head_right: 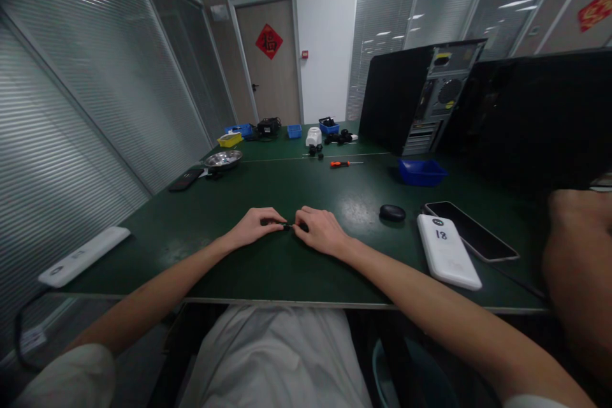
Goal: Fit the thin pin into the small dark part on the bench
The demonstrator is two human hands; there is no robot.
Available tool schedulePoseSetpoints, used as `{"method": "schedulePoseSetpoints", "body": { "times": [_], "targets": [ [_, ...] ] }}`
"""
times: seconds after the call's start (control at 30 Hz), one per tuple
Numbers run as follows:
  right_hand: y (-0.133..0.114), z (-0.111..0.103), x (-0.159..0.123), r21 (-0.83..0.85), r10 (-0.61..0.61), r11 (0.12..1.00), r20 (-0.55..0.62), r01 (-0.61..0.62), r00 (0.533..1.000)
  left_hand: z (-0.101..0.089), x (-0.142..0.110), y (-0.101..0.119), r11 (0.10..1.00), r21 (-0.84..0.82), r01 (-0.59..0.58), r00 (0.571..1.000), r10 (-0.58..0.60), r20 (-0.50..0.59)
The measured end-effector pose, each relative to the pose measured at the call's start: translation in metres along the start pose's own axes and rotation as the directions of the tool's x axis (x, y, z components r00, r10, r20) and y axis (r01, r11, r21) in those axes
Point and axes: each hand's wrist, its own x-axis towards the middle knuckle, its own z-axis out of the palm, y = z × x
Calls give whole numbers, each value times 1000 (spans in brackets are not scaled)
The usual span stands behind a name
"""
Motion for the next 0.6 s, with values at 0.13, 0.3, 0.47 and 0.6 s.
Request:
{"method": "schedulePoseSetpoints", "body": {
  "times": [0.13, 0.3, 0.47, 0.6],
  "targets": [
    [-1, 1, 0, 14, -9, 1000, -3, 9, 1000, 0, -1, 1, 1000, -21, -10, 1000, 10, -10],
    [-4, -1, 0, 47, -15, 999, -41, 16, 999, 1, -2, 4, 995, -98, 2, 999, -5, -33],
    [-6, -4, 0, 54, -15, 998, -19, 16, 1000, 1, -3, 5, 998, -58, -25, 998, 21, -62],
    [-6, -3, -1, 32, -42, 999, 38, 41, 998, 2, -3, 5, 999, 15, -50, 999, 50, -14]
  ]
}}
